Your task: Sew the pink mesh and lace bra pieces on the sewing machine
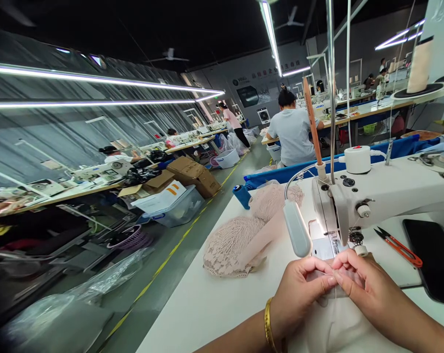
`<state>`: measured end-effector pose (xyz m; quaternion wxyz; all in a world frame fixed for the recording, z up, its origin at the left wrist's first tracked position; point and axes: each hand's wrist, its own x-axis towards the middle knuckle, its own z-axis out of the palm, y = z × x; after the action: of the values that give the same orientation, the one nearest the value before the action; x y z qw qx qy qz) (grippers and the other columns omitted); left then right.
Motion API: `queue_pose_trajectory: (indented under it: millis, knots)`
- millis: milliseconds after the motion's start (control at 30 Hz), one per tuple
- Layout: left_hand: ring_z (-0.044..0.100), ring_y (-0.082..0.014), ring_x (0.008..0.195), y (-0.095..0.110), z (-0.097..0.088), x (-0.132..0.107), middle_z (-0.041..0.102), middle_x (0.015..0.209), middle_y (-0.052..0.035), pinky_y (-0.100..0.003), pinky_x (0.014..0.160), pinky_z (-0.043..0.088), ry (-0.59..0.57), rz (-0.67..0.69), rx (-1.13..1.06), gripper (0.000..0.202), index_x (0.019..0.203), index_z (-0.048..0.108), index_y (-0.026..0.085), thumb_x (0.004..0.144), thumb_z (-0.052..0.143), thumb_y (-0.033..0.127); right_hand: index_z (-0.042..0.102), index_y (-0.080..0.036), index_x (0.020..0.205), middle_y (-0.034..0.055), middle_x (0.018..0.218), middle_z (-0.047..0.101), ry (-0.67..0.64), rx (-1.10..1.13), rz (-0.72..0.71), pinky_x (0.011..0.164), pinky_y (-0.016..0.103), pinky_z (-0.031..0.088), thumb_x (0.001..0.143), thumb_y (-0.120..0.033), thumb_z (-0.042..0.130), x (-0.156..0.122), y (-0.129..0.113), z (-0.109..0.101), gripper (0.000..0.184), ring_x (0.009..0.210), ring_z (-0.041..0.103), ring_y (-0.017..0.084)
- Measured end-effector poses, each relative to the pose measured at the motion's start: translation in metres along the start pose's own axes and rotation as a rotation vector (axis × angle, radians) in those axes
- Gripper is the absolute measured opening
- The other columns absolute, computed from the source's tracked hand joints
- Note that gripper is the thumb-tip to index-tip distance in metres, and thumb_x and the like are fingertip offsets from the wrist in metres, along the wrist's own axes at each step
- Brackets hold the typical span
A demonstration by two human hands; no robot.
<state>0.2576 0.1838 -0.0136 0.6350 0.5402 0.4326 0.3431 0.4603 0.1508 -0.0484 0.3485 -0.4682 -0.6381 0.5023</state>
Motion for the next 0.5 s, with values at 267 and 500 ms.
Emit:
queue_pose_trajectory:
  millis: [267,500]
  knots:
    - [0.054,-0.0143,0.057,0.0,0.0,-0.001,0.062,0.063,0.0003,-0.025,0.054,0.043,0.021,0.002,0.025,0.035,0.08,0.072,0.016,0.072,0.088,0.046,0.059,-0.027,0.098,0.0006,0.09,0.058,0.049,-0.012,-0.035,0.075,0.035,0.045,0.112,-0.064,0.044,0.002,-0.002,0.001,0.043,0.086,0.057,0.024]
    - [0.054,-0.0114,0.059,0.002,0.003,-0.001,0.063,0.075,0.0013,-0.022,0.051,0.045,-0.006,-0.038,-0.028,0.043,0.095,0.068,0.016,0.071,0.09,0.044,0.06,-0.026,0.097,0.0033,0.092,0.064,0.042,-0.018,-0.044,0.077,0.038,0.049,0.111,-0.065,0.042,0.002,-0.009,0.001,0.045,0.087,0.061,0.026]
